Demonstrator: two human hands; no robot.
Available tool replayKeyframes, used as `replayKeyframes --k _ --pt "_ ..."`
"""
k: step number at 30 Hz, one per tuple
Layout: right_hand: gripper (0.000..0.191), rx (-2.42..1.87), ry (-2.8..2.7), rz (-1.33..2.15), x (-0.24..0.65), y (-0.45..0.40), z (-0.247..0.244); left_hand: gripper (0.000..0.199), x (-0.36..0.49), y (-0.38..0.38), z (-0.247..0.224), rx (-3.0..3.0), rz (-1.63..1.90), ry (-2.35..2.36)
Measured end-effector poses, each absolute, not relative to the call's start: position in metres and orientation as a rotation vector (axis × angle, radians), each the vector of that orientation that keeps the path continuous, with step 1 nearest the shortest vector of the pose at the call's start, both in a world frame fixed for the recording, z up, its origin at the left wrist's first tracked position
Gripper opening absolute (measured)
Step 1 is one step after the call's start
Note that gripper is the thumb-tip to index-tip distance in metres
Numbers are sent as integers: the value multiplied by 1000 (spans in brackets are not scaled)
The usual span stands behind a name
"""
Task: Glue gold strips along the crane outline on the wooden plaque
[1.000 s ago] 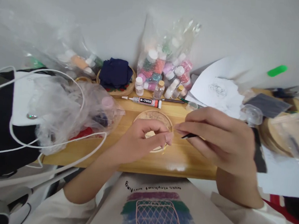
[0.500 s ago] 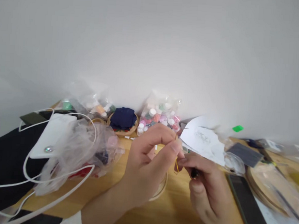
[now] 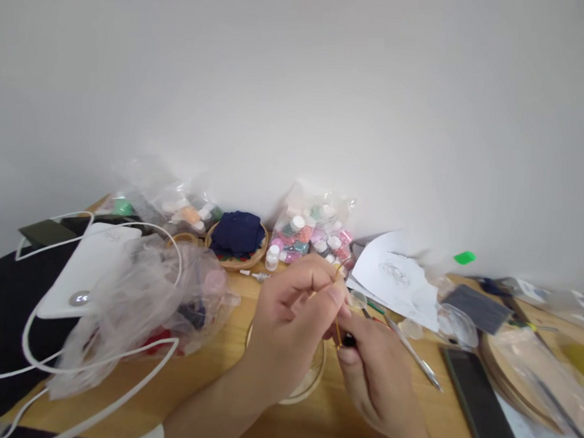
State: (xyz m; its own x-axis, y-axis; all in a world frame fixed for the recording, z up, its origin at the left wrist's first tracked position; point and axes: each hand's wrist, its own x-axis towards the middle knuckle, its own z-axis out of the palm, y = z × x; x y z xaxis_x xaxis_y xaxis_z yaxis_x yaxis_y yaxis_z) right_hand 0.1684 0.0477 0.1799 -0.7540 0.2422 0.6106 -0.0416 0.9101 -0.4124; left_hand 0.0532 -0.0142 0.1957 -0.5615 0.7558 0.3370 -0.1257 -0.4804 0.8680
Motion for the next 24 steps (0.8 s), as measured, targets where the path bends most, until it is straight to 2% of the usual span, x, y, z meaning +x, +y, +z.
replayKeyframes --k 24 --pt "28 -97 -2374 627 165 53 177 26 56 -12 193 957 2093 1117"
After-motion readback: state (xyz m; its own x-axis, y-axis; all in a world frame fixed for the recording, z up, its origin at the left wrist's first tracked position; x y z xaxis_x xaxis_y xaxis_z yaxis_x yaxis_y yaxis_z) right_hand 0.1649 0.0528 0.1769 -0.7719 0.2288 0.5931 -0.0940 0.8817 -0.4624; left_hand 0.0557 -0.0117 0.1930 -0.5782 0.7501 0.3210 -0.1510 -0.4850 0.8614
